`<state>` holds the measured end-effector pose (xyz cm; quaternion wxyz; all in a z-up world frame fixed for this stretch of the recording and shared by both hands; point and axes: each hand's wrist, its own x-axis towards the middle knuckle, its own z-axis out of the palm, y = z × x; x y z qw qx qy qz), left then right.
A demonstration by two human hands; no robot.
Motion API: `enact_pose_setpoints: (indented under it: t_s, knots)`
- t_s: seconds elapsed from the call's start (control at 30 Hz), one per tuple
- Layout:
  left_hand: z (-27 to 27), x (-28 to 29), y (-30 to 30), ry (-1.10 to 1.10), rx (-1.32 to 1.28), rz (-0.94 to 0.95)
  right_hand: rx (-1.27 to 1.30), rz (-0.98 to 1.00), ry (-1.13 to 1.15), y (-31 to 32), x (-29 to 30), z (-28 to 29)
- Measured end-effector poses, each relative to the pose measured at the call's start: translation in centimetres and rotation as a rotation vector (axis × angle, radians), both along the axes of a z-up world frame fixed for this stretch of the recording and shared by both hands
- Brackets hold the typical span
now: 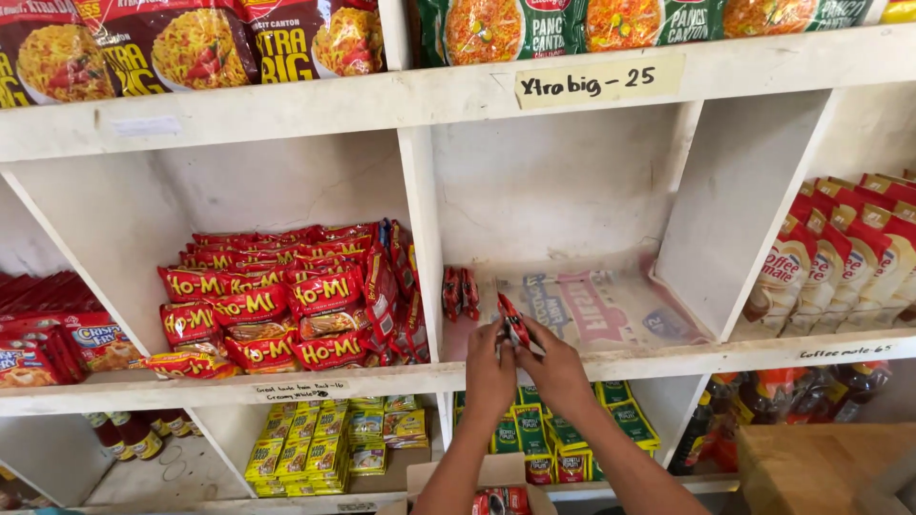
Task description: Stocking a retail shelf with small red product packets from a cardboard box on the floor.
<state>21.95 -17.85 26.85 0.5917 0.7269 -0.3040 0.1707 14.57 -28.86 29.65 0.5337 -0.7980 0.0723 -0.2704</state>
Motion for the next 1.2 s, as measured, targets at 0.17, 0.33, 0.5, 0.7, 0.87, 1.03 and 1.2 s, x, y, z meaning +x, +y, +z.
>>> enact_pose_setpoints:
  t_s: [0.17, 0.33, 0.5, 0.7, 0.87, 1.03, 1.2]
  knots:
    - [-1.6, 7.1, -2.5, 0.048, 0.134, 0.002, -0.229, 0.062, 0.026, -1.9, 4.9, 0.3]
    - [-1.4, 10.6, -3.9, 0.143, 0.207, 0.028, -0.381, 0.136, 0.036, -5.1, 10.9, -2.9]
    - [-3.5, 12.1, -5.0, -0.037, 0.193, 0.126, -0.424, 0.167, -0.040, -6.0, 14.4, -4.3]
    - [-2.8, 11.4, -4.0, 0.145, 0.113, 0.151, -0.475, 0.075, 0.143, -5.9, 17.7, -4.6]
    - [-1.1, 10.2, -3.4, 0.220, 0.146, 0.121, -0.480, 0.071, 0.222, -5.9, 19.5, -4.1]
    - [-0.8, 10.1, -3.3, 0.305, 0.124, 0.094, -0.372, 0.115, 0.210, -5.3, 19.0, -4.0]
    - [-0.8, 10.0, -3.5, 0.304, 0.119, 0.099, -0.327, 0.169, 0.229, -5.6, 18.7, -3.8]
